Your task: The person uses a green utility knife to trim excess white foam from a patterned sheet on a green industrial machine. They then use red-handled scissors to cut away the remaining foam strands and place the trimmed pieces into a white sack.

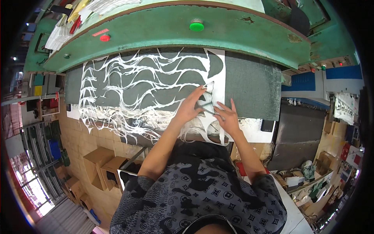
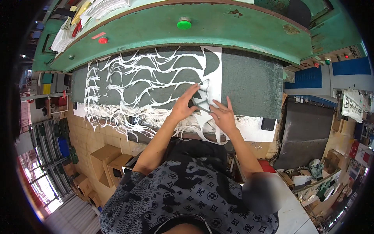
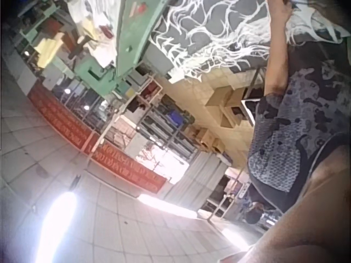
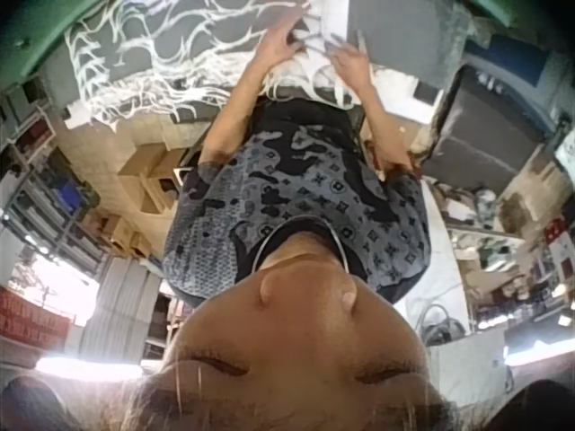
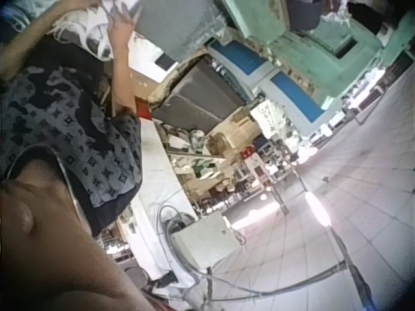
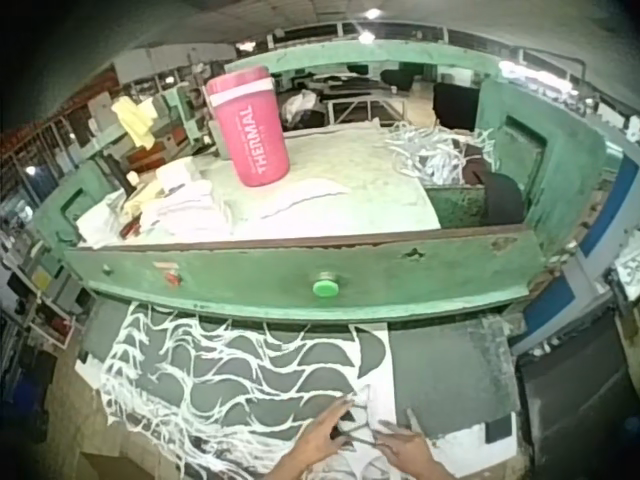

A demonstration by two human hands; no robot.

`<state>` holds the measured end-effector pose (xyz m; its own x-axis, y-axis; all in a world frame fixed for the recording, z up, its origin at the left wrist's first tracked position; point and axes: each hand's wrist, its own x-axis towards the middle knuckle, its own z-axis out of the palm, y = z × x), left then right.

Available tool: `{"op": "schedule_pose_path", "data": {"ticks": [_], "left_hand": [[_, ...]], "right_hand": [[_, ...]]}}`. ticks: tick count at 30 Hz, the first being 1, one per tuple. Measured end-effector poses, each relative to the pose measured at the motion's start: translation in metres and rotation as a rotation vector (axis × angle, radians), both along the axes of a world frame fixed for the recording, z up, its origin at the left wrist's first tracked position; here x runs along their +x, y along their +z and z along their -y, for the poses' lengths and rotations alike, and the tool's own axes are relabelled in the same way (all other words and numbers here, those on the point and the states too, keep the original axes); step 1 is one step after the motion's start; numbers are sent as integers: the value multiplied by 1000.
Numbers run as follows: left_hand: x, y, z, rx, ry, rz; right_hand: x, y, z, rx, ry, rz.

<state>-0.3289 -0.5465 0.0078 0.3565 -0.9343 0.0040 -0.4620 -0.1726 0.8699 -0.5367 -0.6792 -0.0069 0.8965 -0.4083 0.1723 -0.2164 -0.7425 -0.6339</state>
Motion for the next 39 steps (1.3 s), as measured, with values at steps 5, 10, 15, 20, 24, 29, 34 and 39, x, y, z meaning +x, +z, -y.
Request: {"op": "schedule_pose_path", "data": {"ticks": [5,10,15,20,24,29,34,39], "left_hand": [[-2,-10,22,-42,27,70],[-28,-49,20,-55,332,315],[-35,-43,16,-31,262,300],[-33,-43,14,-24,256,274],[-37,-32,15,-77,279,301],[-48,-20,24,-123,325,288],[-47,-39,17,-158,302,286],[-42,-36,12,-93,240,276]], "right_hand": [[0,0,12,-24,-101,-64],[16,-3,25,-9,-69,-72],[6,-17,25,14,-48,-46],[6,-18,26,43,-38,-36],[5,-19,29,53,-36,-16],[4,-21,30,45,-51,-47],[7,-22,26,43,-73,-30],[6,-18,26,24,-70,-53]]}}
